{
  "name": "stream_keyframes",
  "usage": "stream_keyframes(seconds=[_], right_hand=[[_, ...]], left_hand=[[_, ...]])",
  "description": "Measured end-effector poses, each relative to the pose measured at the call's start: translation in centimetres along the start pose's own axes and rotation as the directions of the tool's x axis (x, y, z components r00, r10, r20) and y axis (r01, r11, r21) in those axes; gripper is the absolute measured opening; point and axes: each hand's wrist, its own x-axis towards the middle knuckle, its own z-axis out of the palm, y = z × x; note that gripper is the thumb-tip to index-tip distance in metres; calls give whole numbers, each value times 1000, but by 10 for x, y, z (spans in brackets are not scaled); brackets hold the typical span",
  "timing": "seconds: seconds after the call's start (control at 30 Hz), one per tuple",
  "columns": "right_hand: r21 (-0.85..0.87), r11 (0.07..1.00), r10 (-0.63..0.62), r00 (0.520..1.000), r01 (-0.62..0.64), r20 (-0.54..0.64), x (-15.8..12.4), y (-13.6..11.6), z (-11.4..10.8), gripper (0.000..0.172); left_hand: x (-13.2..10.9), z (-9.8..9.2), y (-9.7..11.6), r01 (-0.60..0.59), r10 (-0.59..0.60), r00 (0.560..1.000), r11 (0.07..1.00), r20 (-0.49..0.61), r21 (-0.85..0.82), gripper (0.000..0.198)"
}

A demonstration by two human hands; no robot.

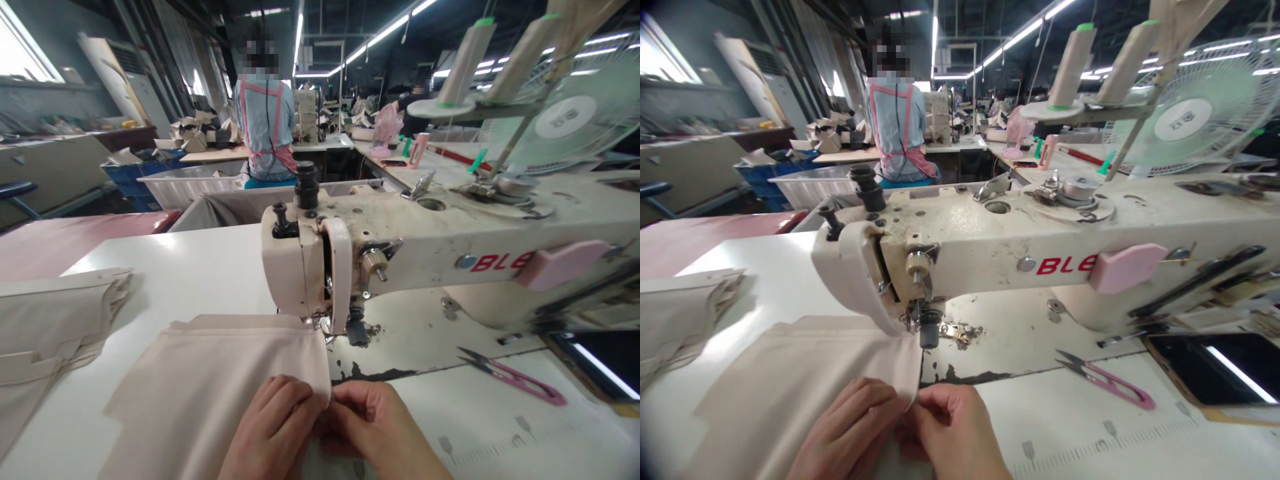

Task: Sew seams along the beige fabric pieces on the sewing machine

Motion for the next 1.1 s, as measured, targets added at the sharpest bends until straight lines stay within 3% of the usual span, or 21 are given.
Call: stream_keyframes(seconds=[0.2, 0.43, 0.63, 0.87, 1.1], right_hand=[[-79, 997, 1, 1000, -2, -11, -1, 3, -2, 29], [-156, 986, -70, 997, 67, -17, 7, 21, -8, 31], [-175, 980, -86, 995, 92, 46, -2, 2, -7, 20], [-46, 998, -42, 998, 44, 42, -7, -4, -3, 21], [49, 998, -49, 995, 45, 83, -8, -1, -2, 22]], left_hand=[[9, -9, 5, -93, 92, 996, 994, 23, 55, 18], [6, -4, 4, -99, 98, 995, 991, 8, 94, 26], [6, -7, 6, -101, 91, 991, 990, 100, 99, 21], [9, -6, 6, -63, 55, 994, 994, 90, 88, 21], [10, -6, 6, 77, -78, 994, 997, 76, 19, 27]])
